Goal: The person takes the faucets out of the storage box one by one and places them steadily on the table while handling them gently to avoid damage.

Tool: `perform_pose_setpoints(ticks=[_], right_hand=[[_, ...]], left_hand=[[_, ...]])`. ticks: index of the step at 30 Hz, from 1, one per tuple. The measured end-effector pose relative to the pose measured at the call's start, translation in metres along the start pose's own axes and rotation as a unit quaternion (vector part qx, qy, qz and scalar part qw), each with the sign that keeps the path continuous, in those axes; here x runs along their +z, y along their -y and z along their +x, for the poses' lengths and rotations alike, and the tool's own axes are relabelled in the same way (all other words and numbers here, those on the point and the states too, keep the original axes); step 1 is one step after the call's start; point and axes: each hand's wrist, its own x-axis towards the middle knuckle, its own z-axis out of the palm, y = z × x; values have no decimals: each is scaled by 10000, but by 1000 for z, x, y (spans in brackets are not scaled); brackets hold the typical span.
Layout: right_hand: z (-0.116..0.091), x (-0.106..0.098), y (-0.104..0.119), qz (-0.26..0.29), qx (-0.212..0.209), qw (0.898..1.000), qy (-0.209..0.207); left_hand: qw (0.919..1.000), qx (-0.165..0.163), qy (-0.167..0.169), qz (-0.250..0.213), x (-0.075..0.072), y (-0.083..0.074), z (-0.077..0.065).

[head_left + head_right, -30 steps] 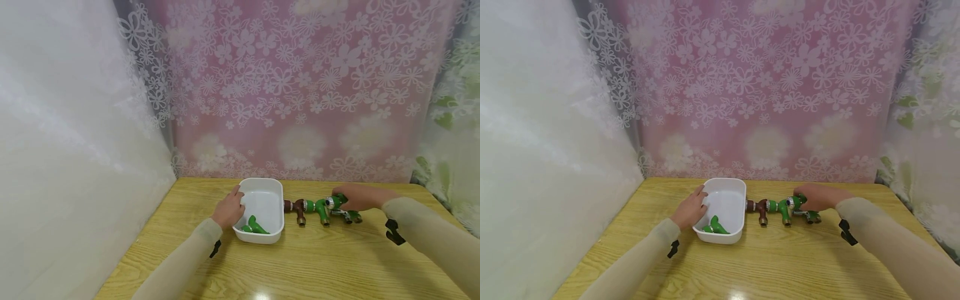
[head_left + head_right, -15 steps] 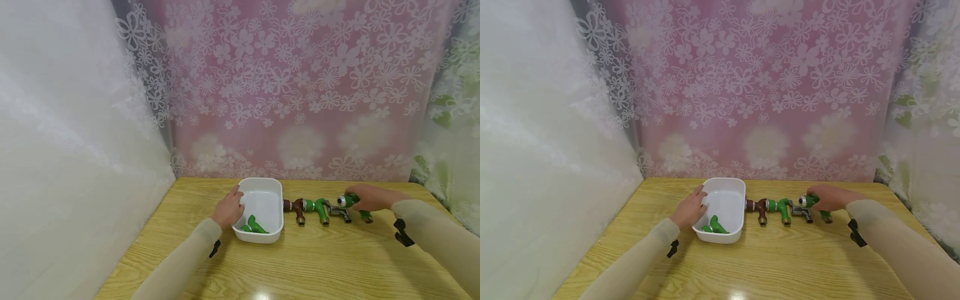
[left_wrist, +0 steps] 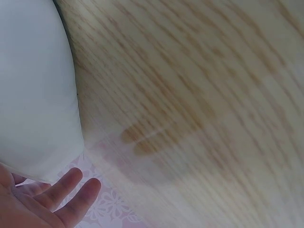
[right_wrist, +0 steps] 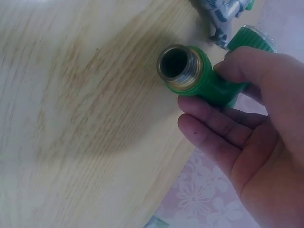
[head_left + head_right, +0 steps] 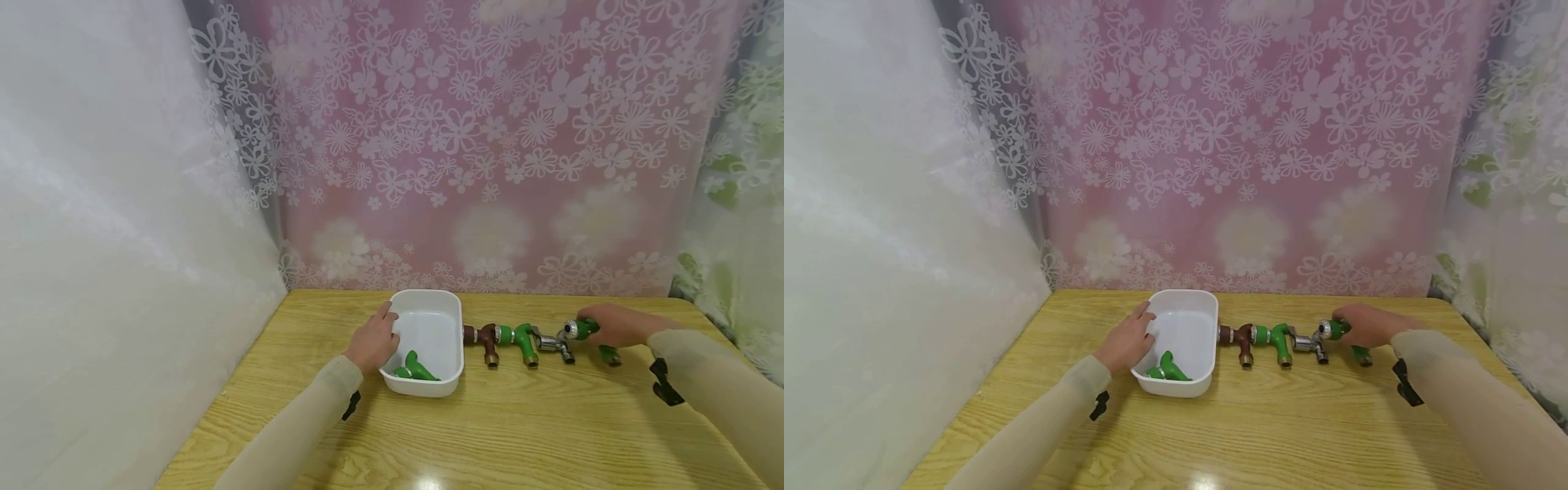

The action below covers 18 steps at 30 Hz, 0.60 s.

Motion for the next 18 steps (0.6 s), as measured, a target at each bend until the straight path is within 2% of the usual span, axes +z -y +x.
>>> perform_pose_setpoints(ticks=[18], right_hand=[[-2,4,-11,-424,286,9987,37]], left_hand=[[9999,132,-33,-104,0,2,-1]])
